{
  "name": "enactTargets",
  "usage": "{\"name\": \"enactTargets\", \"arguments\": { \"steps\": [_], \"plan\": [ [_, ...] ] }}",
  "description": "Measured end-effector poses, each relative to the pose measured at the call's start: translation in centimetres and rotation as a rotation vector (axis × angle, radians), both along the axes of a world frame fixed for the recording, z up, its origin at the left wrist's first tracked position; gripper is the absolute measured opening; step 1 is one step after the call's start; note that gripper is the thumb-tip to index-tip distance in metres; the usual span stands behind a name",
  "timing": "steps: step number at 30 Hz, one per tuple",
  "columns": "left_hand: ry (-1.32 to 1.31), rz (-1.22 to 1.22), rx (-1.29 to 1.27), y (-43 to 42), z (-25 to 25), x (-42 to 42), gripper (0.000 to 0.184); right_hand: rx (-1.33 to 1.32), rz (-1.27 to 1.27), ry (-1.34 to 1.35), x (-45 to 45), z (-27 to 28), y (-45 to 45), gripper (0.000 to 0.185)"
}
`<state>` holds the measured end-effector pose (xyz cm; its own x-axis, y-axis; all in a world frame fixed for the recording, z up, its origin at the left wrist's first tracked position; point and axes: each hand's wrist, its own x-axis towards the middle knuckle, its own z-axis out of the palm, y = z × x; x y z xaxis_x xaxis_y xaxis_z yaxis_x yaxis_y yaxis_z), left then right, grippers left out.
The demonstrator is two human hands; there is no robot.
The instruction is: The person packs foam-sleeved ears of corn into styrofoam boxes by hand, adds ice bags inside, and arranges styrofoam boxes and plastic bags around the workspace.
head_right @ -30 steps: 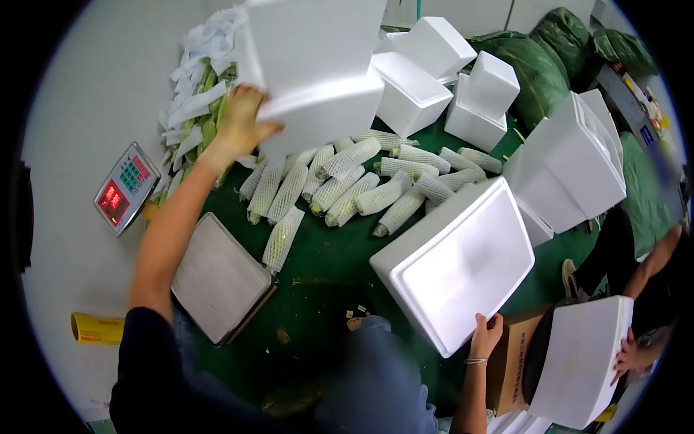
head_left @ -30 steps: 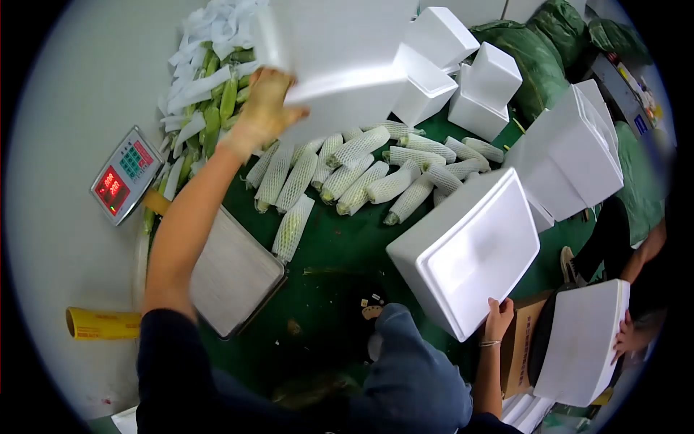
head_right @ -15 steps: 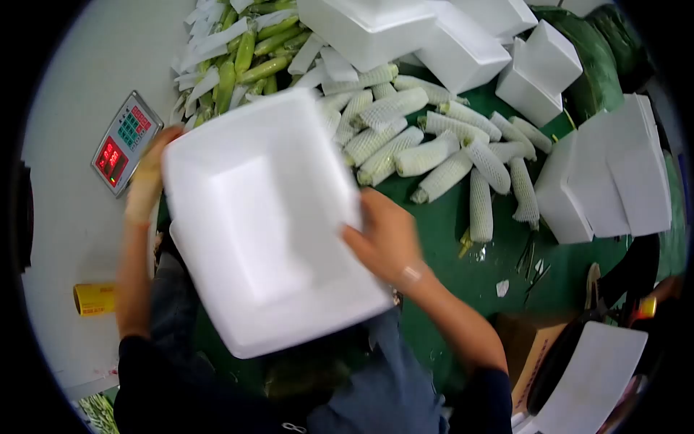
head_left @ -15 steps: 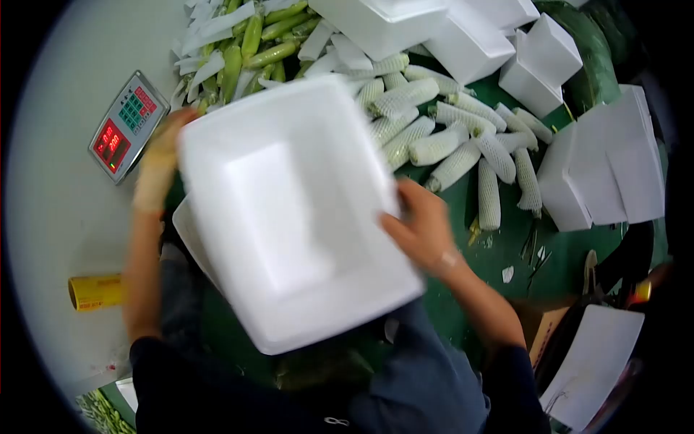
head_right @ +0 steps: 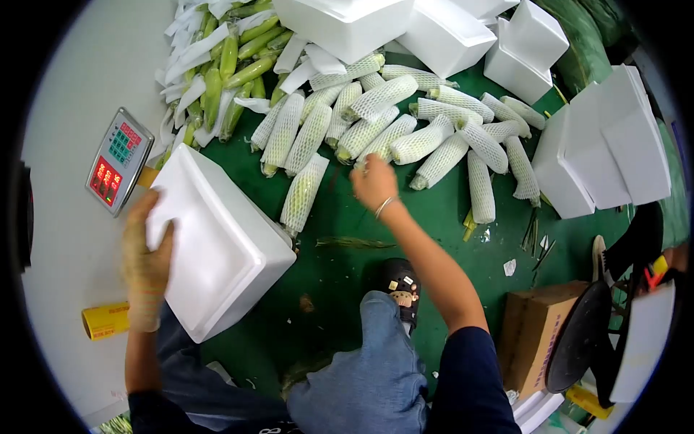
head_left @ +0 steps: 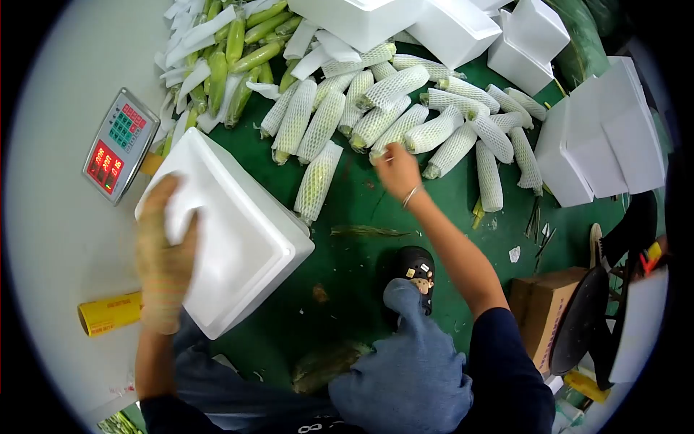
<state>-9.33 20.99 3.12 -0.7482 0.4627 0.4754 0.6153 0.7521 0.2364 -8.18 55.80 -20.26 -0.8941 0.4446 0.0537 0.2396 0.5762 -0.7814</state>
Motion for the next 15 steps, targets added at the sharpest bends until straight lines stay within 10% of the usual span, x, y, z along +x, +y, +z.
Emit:
{"name": "enactTargets", "arguments": {
  "steps": [4, 10, 15],
  "plan": [
    [-0.299, -0.316, 0.081, 15.5, -6.7, 0.0, 0.055, -0.108, -0.359, -0.052, -9.2, -1.4, 7.3, 0.054],
    [-0.476, 0.577, -0.233, 23.1, -22.8, -1.0, 0.091, -0.312, -0.513, -0.59, -22.1, -2.5, 11.3, 0.112],
    [-0.729, 0.831, -0.362, 18.1, -27.8, -3.8, 0.063, -0.464, -0.81, -0.338, -21.0, -3.2, 10.2, 0.1]
  ]
}}
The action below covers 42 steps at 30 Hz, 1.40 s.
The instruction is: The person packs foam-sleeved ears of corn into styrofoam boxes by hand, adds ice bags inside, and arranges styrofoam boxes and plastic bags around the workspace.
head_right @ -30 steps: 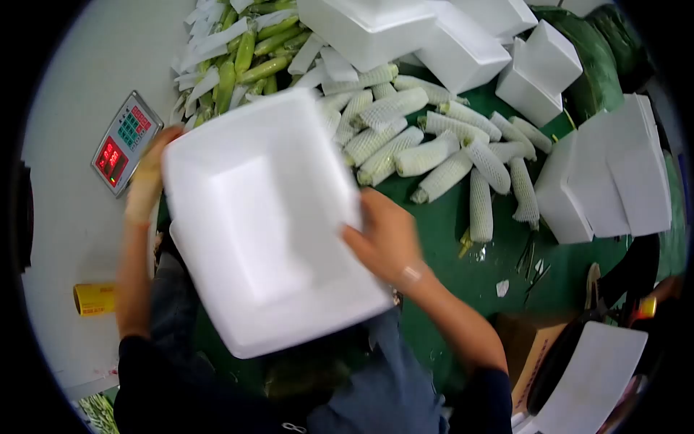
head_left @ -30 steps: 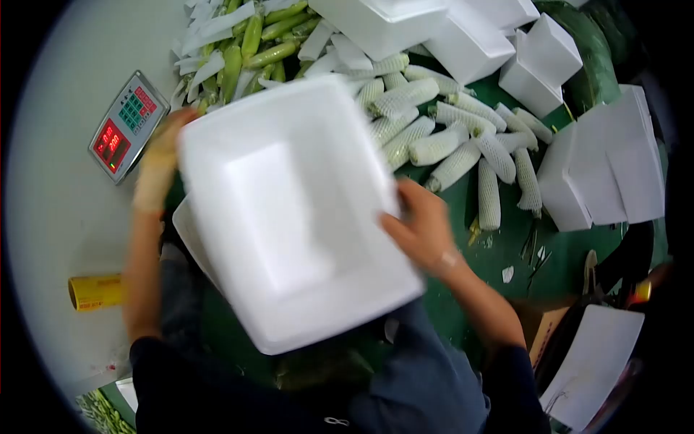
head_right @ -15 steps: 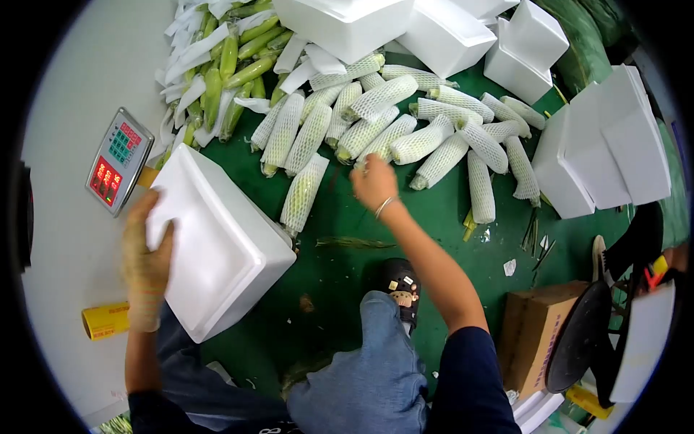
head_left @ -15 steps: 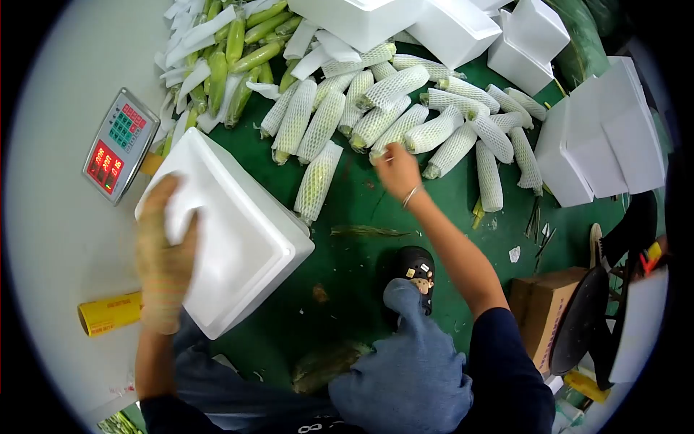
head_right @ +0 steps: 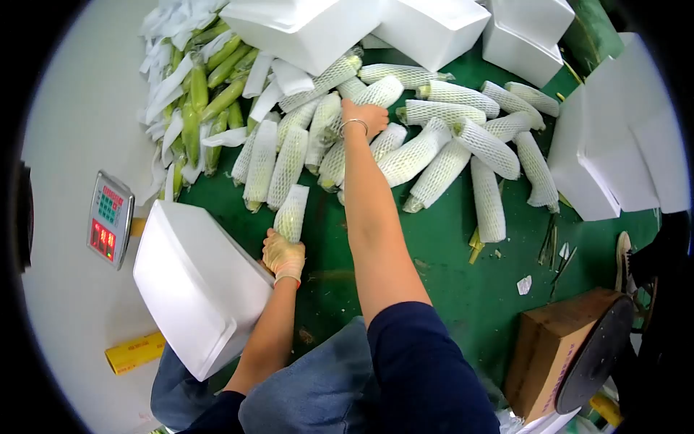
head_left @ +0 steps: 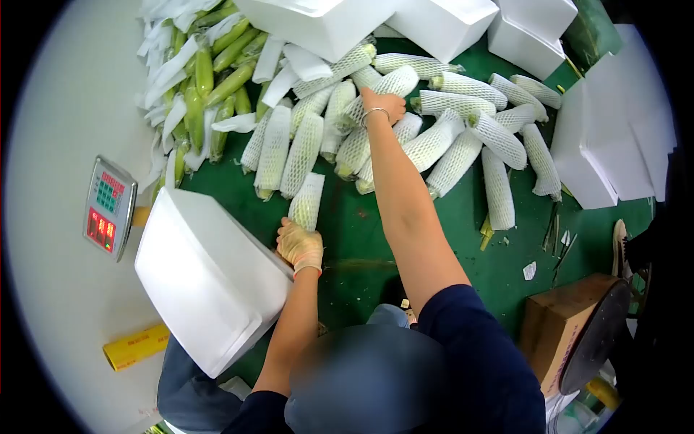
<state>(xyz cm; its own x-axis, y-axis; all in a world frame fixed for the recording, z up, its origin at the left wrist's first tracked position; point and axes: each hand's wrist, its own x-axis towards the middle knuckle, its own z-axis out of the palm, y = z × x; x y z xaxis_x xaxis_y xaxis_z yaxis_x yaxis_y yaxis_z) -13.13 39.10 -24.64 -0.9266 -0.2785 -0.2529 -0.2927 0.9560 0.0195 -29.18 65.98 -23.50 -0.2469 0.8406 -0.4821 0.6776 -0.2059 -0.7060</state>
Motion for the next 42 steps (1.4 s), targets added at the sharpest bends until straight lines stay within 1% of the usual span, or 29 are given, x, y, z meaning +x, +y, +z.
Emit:
{"name": "enactTargets", "arguments": {
  "steps": [1, 2, 3, 4, 5, 8, 10, 11, 12, 13, 15, 17, 18, 19, 21, 24, 26, 27, 29, 30, 31, 32, 33, 34, 35, 36, 37, 38, 42],
  "plan": [
    [0.003, -0.006, -0.006, 0.0, -0.2, -0.1, 0.062, -0.101, -0.104, 0.156, 0.6, -0.4, 0.7, 0.092],
    [0.039, -0.02, 0.106, 0.0, -0.1, 0.2, 0.063, -0.301, -0.151, 0.418, 2.3, 0.1, 1.6, 0.073],
    [0.077, -0.03, 0.228, 0.4, -0.2, 0.4, 0.064, -0.447, -0.129, 0.689, 4.8, 0.3, 2.2, 0.065],
    [0.108, 0.049, 0.43, 0.8, -0.9, 0.8, 0.071, -0.585, -0.104, 0.97, 8.0, 1.1, 2.6, 0.057],
    [0.135, 0.078, 0.616, 2.1, 1.0, 1.7, 0.072, -0.663, -0.097, 1.061, 12.7, 3.7, 2.4, 0.049],
    [0.152, -0.195, 1.214, 7.4, 5.0, 0.1, 0.071, -0.48, 0.134, 0.972, 24.0, 6.8, 3.8, 0.044],
    [0.159, -0.548, 1.097, 13.0, 9.8, -2.7, 0.067, -0.512, 0.053, 0.926, 26.4, 6.6, 5.2, 0.043],
    [0.109, -0.69, 1.199, 16.4, 7.5, -6.0, 0.066, -0.592, -0.003, 0.916, 26.7, 5.1, 6.2, 0.042],
    [-0.031, -0.679, 1.17, 19.9, 7.8, -7.8, 0.066, -0.674, -0.076, 0.905, 26.1, 4.0, 6.9, 0.043],
    [-0.177, -0.659, 0.995, 22.5, 9.6, -8.8, 0.052, -0.683, -0.106, 0.893, 25.1, 2.6, 7.2, 0.045],
    [-0.605, -0.804, 0.825, 25.7, 9.8, -10.5, 0.05, -0.638, -0.127, 0.93, 22.8, 0.3, 7.0, 0.044],
    [-0.766, -0.898, 1.067, 27.2, 0.0, -11.7, 0.035, -0.482, -0.184, 0.835, 20.4, -5.1, 7.7, 0.05],
    [-0.708, -0.992, 1.0, 27.0, -1.7, -12.4, 0.026, -0.43, -0.164, 0.858, 20.6, -3.7, 6.9, 0.049],
    [-0.718, -0.987, 1.012, 26.2, -0.8, -11.8, 0.026, -0.423, -0.1, 0.881, 20.7, -4.2, 7.1, 0.045],
    [-1.16, -0.288, 1.248, 22.4, 2.4, -9.3, 0.016, -0.777, 0.044, 0.904, 23.0, -0.6, 7.5, 0.04],
    [-0.943, -0.178, 1.735, 17.1, -1.9, -2.0, 0.011, -0.742, 0.11, 0.806, 26.0, -0.7, 6.4, 0.032],
    [-0.861, -0.011, 1.903, 13.8, -4.2, 4.5, 0.011, -0.638, 0.197, 0.707, 30.2, -2.7, 4.9, 0.03],
    [-0.828, 0.077, 1.953, 12.0, -5.3, 7.2, 0.011, -0.531, 0.132, 0.672, 31.9, -2.6, 2.8, 0.033],
    [-0.411, -0.168, 1.715, 8.3, -5.1, 12.6, 0.015, -0.474, 0.293, 0.549, 35.7, -2.6, -0.3, 0.047],
    [-0.635, 0.123, 1.838, 6.9, -5.8, 12.9, 0.015, -0.476, 0.343, 0.425, 37.0, -2.2, -1.4, 0.05],
    [-0.72, 0.211, 1.97, 6.4, -6.8, 12.7, 0.017, -0.417, 0.332, 0.399, 37.5, -2.3, -2.2, 0.049],
    [-0.759, 0.321, 1.967, 7.2, -4.7, 12.6, 0.02, -0.36, 0.356, 0.317, 37.5, -2.1, -2.3, 0.047],
    [-0.88, 0.326, 1.985, 7.3, -5.5, 11.8, 0.023, -0.301, 0.387, 0.257, 37.2, -2.3, -2.2, 0.047],
    [-0.826, 0.247, 1.98, 8.3, -3.6, 12.2, 0.023, -0.226, 0.316, 0.217, 36.5, -3.0, -2.6, 0.05],
    [-0.807, 0.337, 1.829, 8.7, -3.2, 12.3, 0.026, -0.12, 0.238, 0.19, 36.2, -3.8, -3.0, 0.067],
    [-0.727, 0.204, 1.778, 8.7, -6.8, 11.9, 0.027, -0.027, 0.229, 0.078, 35.8, -3.6, -3.3, 0.084],
    [-0.68, 0.121, 1.663, 8.7, -7.3, 11.8, 0.026, -0.024, 0.3, 0.055, 35.4, -4.2, -3.2, 0.091],
    [-0.612, 0.108, 1.731, 8.7, -7.4, 12.3, 0.028, 0.007, 0.307, 0.03, 35.4, -2.9, -3.7, 0.083],
    [-0.428, 0.095, 1.574, 8.9, -9.2, 12.3, 0.038, 0.115, 0.348, 0.029, 35.4, -2.0, -4.8, 0.078]
  ]
}}
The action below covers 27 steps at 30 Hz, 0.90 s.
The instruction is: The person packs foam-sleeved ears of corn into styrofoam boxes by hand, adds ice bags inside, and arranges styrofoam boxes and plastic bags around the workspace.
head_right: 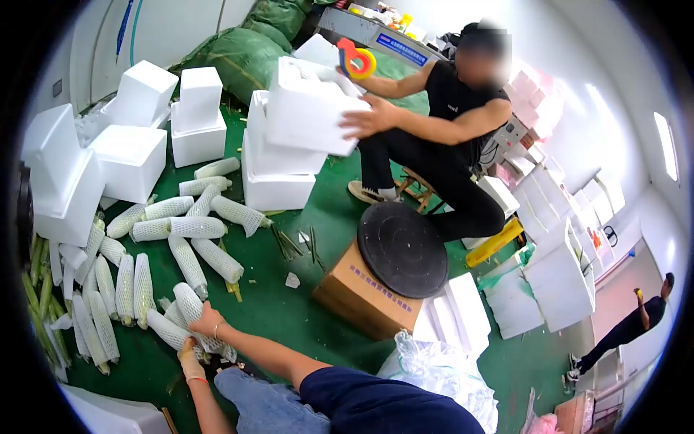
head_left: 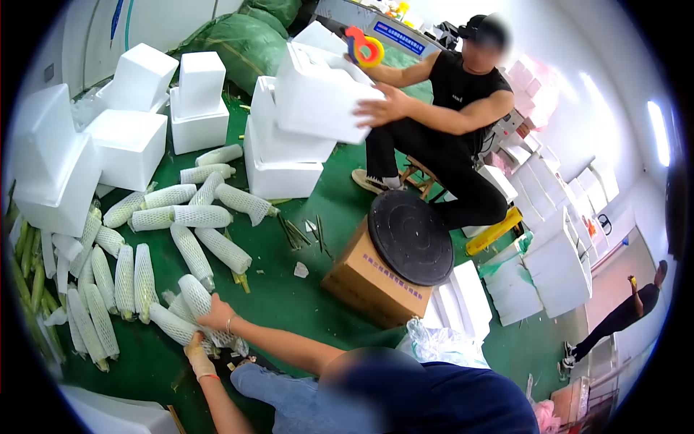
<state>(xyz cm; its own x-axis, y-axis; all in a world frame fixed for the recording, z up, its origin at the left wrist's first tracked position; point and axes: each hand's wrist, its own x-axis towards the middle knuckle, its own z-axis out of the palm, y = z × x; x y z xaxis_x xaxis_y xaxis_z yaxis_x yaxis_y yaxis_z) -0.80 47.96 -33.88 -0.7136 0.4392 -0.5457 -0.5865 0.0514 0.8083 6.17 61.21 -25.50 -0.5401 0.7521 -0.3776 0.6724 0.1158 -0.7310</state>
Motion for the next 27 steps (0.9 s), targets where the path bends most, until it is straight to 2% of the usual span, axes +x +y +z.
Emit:
{"name": "enactTargets", "arguments": {
  "steps": [2, 5, 7, 9, 16, 18, 22, 24, 27],
  "plan": [
    [0.039, 0.001, -0.077, 0.5, -0.7, -0.3, 0.04, -0.012, -0.024, 0.001, 0.2, 0.4, -0.3, 0.077],
    [0.058, 0.099, 0.002, 0.7, -0.2, 0.6, 0.042, -0.017, -0.034, 0.043, 0.4, 1.0, -0.6, 0.075],
    [0.027, 0.041, -0.06, 0.3, -1.4, 0.2, 0.045, -0.015, -0.05, 0.063, 0.7, 1.0, -0.8, 0.074],
    [0.04, 0.053, -0.015, 0.0, -1.4, 0.3, 0.045, -0.022, -0.044, 0.078, 0.5, 0.9, -0.8, 0.073],
    [-0.046, 0.071, 0.043, 0.2, 0.3, 0.4, 0.047, -0.028, -0.055, 0.078, 0.4, 1.8, -0.9, 0.07],
    [-0.067, 0.05, 0.022, 0.1, 0.2, 0.3, 0.048, -0.096, -0.037, 0.039, 0.5, 2.3, -0.9, 0.076],
    [0.001, 0.117, 0.001, 0.3, 0.5, 0.8, 0.044, -0.086, -0.048, 0.064, 0.6, 2.2, -1.0, 0.078],
    [0.001, 0.107, -0.013, 0.3, 0.6, 0.8, 0.044, -0.071, -0.055, 0.098, 0.6, 1.7, -1.0, 0.07],
    [-0.015, 0.085, -0.035, 0.2, 1.6, 0.9, 0.045, -0.087, -0.042, 0.086, 0.7, 1.9, -0.9, 0.07]
  ]
}}
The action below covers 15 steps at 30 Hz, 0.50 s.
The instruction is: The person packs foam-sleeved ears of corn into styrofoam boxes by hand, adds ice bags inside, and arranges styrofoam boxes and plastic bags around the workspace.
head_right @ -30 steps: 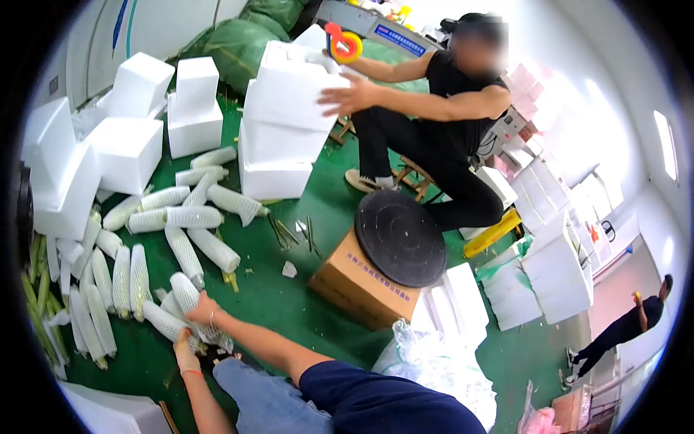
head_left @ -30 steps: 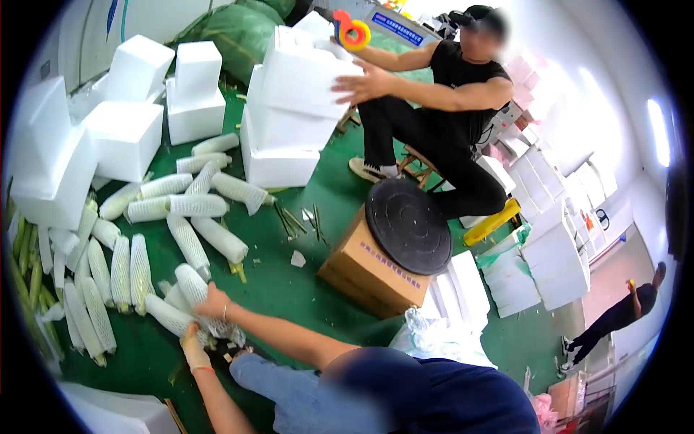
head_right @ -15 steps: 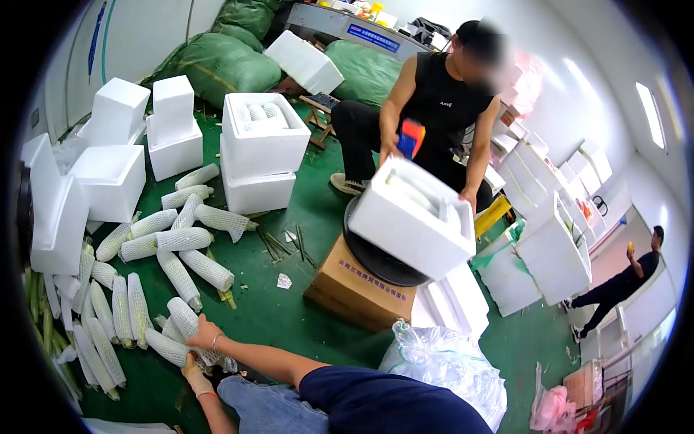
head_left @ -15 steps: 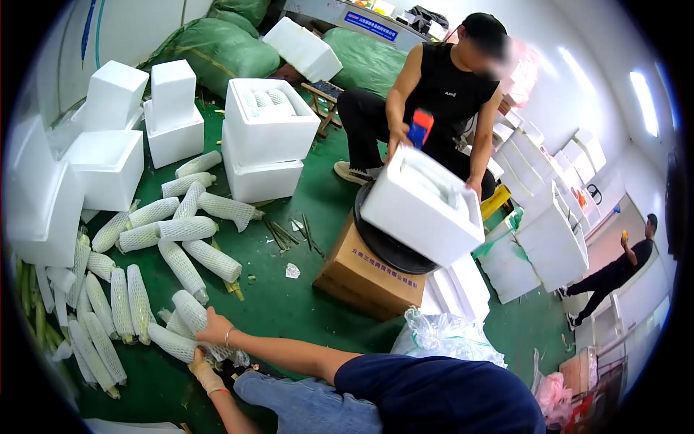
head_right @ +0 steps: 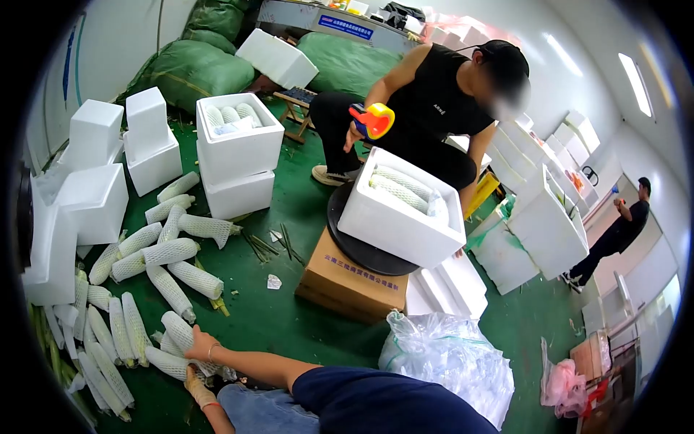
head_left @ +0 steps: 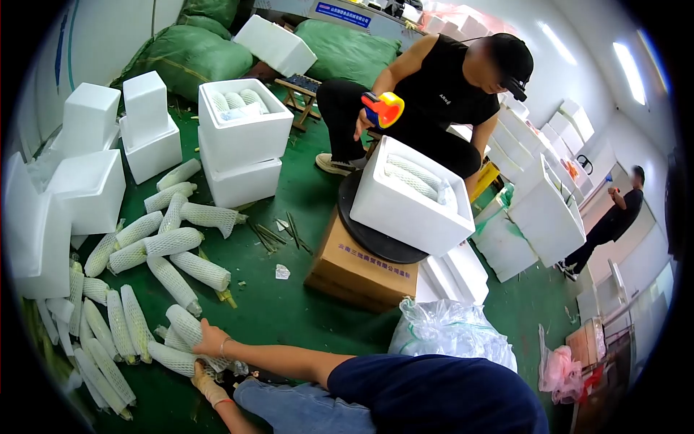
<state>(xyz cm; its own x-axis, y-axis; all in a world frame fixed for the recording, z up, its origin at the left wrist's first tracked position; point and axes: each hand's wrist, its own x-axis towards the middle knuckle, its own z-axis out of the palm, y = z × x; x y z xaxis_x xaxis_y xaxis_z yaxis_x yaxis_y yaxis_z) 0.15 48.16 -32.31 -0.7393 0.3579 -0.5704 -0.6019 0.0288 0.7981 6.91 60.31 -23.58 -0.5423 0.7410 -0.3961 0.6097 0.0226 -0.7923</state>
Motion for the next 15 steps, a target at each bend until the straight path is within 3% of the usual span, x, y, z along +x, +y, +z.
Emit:
{"name": "enactTargets", "arguments": {
  "steps": [15],
  "plan": [
    [0.049, -0.006, 0.029, -0.5, -0.7, 0.1, 0.052, 0.052, -0.005, -0.013, -0.1, -0.6, 0.0, 0.073]
  ]
}}
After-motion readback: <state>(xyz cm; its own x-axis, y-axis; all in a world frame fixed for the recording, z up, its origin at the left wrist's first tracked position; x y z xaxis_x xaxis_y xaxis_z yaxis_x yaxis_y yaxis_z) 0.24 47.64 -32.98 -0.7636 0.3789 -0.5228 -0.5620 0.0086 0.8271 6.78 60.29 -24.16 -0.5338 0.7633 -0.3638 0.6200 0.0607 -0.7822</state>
